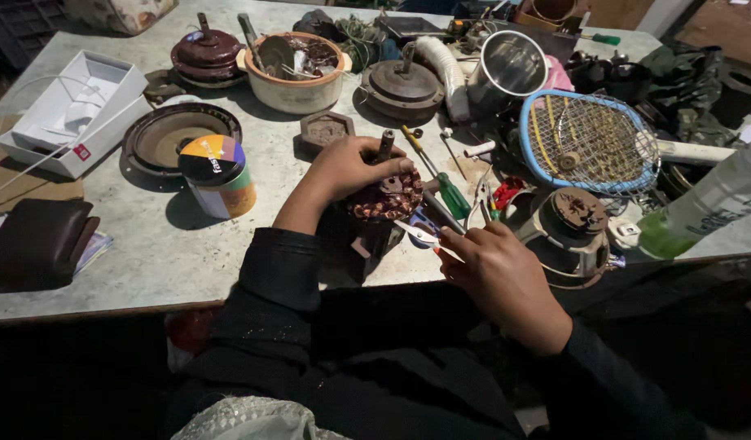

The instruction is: The person uses orange-handled scissors and a hammer to cut and adjust copper windings on a cylindrical electrical component. They repeatedly cut protruding wires, reposition the component, and strike it with the hammer to shape or secure the windings.

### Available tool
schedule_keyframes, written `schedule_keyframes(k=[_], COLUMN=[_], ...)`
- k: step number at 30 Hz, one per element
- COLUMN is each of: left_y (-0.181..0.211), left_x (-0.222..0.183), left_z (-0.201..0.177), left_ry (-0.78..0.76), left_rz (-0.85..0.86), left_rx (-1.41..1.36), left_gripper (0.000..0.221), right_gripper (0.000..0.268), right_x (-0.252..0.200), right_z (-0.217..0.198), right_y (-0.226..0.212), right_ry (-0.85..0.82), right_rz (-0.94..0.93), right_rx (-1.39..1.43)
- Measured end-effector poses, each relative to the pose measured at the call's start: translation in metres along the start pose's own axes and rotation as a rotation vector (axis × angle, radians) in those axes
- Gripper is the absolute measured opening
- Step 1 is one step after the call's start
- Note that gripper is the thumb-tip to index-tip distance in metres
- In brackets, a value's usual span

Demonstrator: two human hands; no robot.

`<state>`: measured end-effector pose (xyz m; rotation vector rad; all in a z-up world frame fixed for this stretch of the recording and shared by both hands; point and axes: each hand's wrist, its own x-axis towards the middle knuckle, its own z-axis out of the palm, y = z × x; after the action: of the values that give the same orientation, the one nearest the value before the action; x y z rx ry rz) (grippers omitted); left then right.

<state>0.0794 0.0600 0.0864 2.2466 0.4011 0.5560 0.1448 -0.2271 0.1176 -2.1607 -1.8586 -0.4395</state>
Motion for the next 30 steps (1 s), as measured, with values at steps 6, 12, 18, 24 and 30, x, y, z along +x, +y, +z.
schedule_keyframes(k=[6, 12, 18, 24, 30], left_y=[0.004, 0.003, 0.001, 0.005, 0.006], left_x=[-0.004, -0.003, -0.002, -0.002, -0.006], left_z=[-0.002, -0.002, -0.001, 0.0, -0.001], left_ry=[-0.011, -0.019, -0.03, -0.023, -0.013], left_rz=[0.008, -0.007, -0.031, -0.034, -0.003], left_rx=[-0.046, -0.062, -0.06, -0.077, -0.062], left_gripper=[0.06, 0.06, 0.062, 0.062, 0.059], right_gripper=[0.039, 0.03, 0.037, 0.041, 0.039], right_x=[-0.002, 0.001, 0.01, 0.02, 0.018], right_z=[-0.005, 0.002, 0.011, 0.016, 0.029], right_y=[0.0, 0.018, 0.036, 0.041, 0.05], right_ry=[-0.122, -0.254, -0.304, -0.562, -0.687], right_rz=[0.139, 0.107, 0.052, 0.27, 0.476], right_rx=[0.169, 0.322, 0.442, 0.617, 1.249])
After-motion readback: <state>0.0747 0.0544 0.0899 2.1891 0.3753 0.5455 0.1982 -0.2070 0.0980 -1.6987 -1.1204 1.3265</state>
